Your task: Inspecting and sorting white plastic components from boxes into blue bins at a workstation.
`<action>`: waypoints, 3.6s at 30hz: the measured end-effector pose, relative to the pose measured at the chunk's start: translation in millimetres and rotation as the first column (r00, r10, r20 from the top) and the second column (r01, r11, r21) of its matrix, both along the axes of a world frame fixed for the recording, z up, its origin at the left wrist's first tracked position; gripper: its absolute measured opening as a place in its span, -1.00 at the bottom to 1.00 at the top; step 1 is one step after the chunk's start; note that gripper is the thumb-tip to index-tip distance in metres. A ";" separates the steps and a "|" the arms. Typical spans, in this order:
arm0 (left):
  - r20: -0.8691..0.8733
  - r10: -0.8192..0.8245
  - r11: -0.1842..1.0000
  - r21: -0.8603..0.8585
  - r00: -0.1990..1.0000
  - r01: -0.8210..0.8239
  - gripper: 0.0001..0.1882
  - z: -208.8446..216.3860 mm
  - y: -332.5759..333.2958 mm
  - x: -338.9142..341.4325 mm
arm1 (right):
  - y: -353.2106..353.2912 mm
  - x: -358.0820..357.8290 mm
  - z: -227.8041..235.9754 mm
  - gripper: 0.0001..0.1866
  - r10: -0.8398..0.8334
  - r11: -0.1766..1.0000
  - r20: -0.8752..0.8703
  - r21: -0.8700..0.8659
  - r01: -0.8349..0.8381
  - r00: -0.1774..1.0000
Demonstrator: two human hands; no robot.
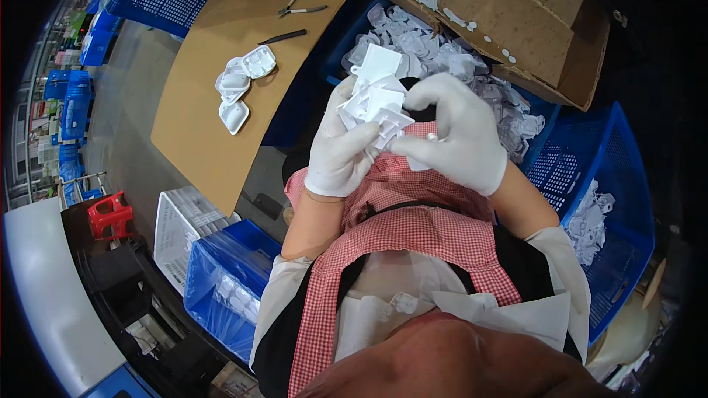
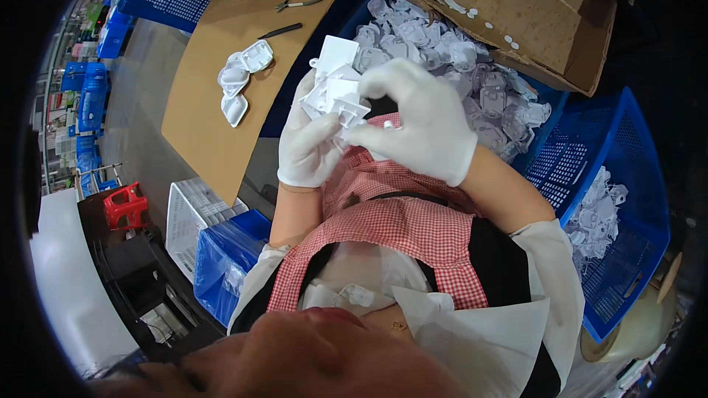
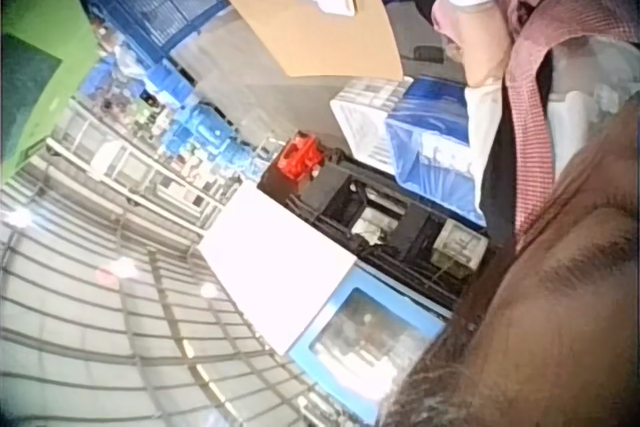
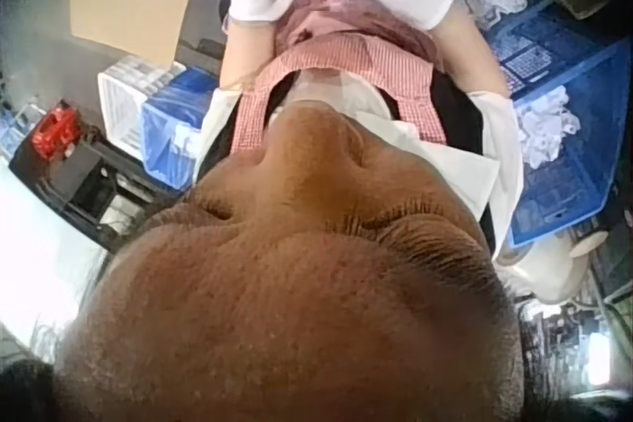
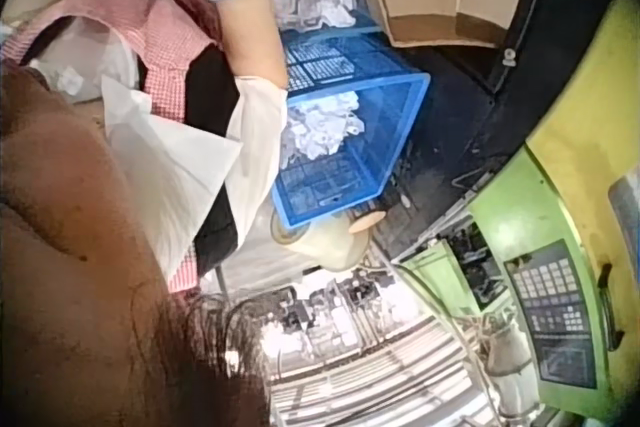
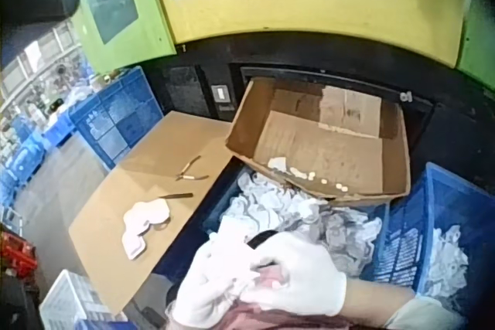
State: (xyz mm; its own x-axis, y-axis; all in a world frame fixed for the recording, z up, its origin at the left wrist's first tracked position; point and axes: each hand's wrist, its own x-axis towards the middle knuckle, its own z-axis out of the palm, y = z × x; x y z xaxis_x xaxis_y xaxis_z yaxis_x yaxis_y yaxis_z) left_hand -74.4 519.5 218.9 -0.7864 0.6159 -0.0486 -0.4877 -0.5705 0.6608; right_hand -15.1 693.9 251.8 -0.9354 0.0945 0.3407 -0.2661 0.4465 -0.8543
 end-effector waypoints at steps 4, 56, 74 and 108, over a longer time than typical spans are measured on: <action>-0.072 -0.021 0.993 -0.119 0.997 0.013 -0.42 -0.8 0.5 1.4 | 0.6 1.0 -6.2 -0.89 0.067 0.994 0.055 0.078 -0.071 0.996; -0.883 -0.230 0.719 -0.438 0.409 -0.541 -0.22 -84.7 58.8 20.0 | 2.5 9.5 -91.8 -0.74 0.243 0.401 0.311 -0.895 0.197 0.919; -0.403 -0.470 0.692 -0.720 0.785 0.045 -0.69 -100.5 33.2 12.3 | 122.9 40.5 -94.7 -0.72 -0.134 0.064 0.365 -0.925 0.375 0.921; -0.879 -0.463 0.423 -0.337 -0.120 0.841 -0.68 98.9 -44.2 9.3 | 234.3 377.4 -222.3 -0.27 -0.291 0.847 0.947 0.322 0.424 -0.137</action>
State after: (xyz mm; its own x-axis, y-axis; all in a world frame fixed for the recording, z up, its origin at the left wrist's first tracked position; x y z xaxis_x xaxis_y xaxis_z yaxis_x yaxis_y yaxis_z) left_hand -65.2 475.3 317.8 0.5864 0.6621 0.4668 -0.0730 -0.5307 0.8444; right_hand 362.3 928.1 29.5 -0.1372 0.5045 -0.8525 0.9905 0.0750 -0.1151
